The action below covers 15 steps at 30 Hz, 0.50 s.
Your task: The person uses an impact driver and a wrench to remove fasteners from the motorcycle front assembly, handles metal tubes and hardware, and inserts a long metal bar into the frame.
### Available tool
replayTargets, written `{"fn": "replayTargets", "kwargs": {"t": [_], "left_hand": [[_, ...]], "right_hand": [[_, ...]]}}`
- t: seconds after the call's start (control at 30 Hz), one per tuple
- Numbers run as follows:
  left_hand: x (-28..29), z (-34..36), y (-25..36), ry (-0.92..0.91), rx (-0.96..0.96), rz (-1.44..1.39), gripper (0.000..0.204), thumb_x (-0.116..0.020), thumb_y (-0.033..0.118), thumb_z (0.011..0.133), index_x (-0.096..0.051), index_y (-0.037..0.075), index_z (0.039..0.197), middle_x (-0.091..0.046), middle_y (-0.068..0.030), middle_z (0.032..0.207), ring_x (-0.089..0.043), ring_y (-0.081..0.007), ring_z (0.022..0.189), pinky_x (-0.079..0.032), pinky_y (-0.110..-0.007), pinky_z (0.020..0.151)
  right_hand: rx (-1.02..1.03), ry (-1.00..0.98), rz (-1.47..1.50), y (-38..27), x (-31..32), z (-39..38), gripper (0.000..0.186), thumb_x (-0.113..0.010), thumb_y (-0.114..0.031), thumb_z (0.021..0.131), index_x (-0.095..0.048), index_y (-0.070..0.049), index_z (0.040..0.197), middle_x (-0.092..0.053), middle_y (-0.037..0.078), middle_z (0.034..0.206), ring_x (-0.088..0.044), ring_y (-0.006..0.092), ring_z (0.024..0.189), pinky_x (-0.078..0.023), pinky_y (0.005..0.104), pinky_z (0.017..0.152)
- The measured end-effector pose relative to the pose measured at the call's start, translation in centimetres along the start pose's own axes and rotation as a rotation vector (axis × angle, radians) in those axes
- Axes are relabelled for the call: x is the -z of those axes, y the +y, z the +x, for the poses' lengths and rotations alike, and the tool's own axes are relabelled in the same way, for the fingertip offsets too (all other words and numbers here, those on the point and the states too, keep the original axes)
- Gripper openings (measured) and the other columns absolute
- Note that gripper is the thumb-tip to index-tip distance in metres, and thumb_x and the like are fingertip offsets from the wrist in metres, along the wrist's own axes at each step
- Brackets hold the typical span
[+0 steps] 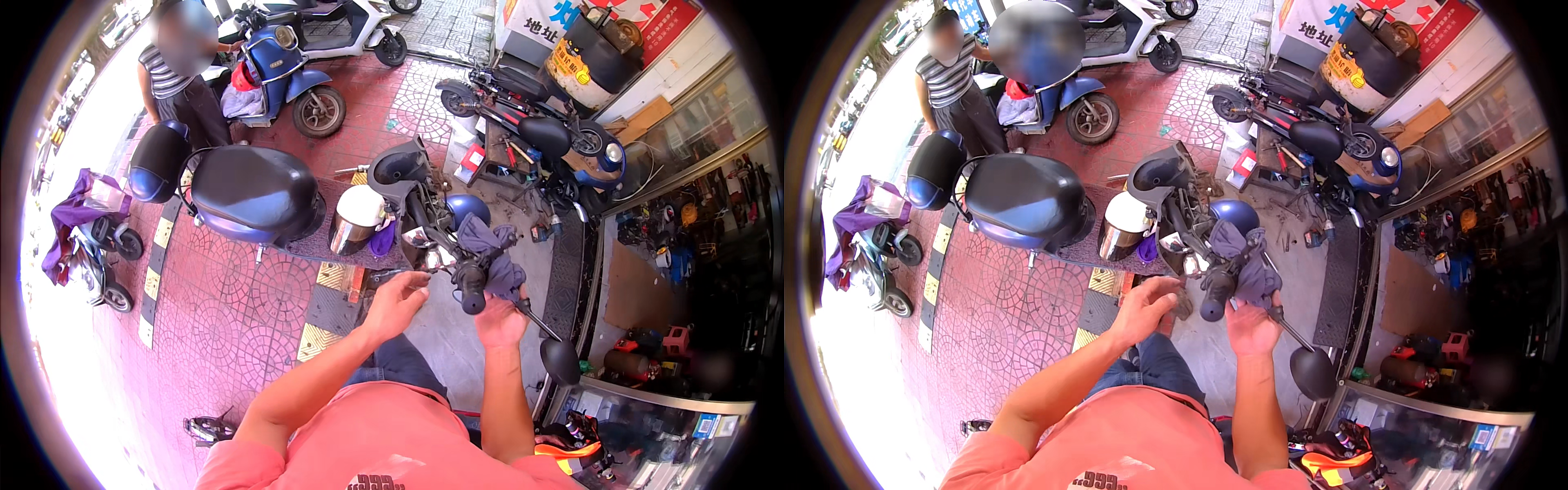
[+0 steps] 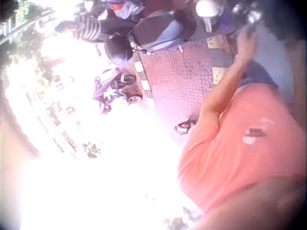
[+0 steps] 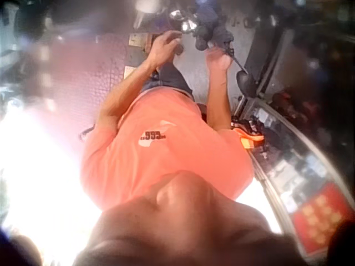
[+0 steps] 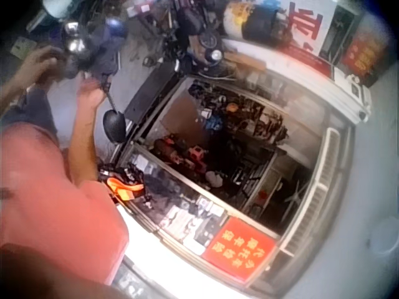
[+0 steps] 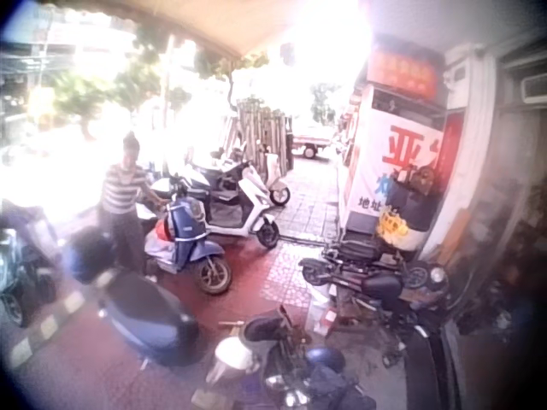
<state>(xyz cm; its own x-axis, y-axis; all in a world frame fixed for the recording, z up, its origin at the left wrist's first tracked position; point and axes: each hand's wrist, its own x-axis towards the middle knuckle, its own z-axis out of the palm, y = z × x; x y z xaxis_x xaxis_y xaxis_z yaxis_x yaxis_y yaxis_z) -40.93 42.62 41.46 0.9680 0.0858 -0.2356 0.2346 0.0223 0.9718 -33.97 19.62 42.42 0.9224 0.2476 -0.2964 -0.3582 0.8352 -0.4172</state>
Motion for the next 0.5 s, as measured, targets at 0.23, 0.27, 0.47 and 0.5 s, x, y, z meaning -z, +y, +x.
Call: {"fn": "replayTargets", "kwargs": {"t": [0.23,0.27,0.47,0.5], "left_hand": [[-7.3,-4.4,5.0,-0.135,0.366,-0.739,0.054,-0.049,0.037,0.106,-0.045,0.003,0.147,-0.065,-0.0206,0.133,-0.072,-0.0311,0.101,-0.059,-0.046,0.086],[-7.7,-4.6,5.1,-0.135,0.402,-0.807,0.058,-0.048,0.040,0.106,-0.042,0.002,0.149,-0.064,-0.0223,0.134,-0.072,-0.0326,0.101,-0.058,-0.046,0.087],[-11.5,-4.7,4.1,-0.030,0.385,-0.959,0.071,-0.046,0.061,0.104,-0.051,-0.001,0.138,-0.069,-0.0249,0.125,-0.072,-0.0338,0.094,-0.058,-0.050,0.086],[-12.5,-4.6,4.4,0.026,0.378,-0.972,0.070,-0.045,0.062,0.103,-0.054,-0.001,0.134,-0.069,-0.0250,0.123,-0.072,-0.0340,0.094,-0.059,-0.050,0.085]], "right_hand": [[-0.081,-0.076,-0.171,-1.6,5.7,0.3,0.042,-0.048,-0.041,0.107,-0.061,-0.014,0.137,-0.067,0.007,0.135,-0.067,0.0311,0.118,-0.053,0.0478,0.094],[-0.087,-0.055,-0.222,-1.6,5.2,-0.4,0.040,-0.049,-0.039,0.107,-0.060,-0.014,0.136,-0.069,0.007,0.133,-0.067,0.0329,0.118,-0.054,0.0463,0.092],[-0.251,0.048,-0.693,-6.8,10.5,-2.9,0.027,-0.053,-0.024,0.108,-0.063,-0.007,0.126,-0.071,0.009,0.117,-0.071,0.0221,0.101,-0.057,0.0371,0.085],[-0.218,0.003,-0.701,-8.3,15.5,-2.6,0.027,-0.054,-0.024,0.108,-0.065,-0.007,0.125,-0.072,0.008,0.113,-0.071,0.0207,0.098,-0.058,0.0367,0.083]]}}
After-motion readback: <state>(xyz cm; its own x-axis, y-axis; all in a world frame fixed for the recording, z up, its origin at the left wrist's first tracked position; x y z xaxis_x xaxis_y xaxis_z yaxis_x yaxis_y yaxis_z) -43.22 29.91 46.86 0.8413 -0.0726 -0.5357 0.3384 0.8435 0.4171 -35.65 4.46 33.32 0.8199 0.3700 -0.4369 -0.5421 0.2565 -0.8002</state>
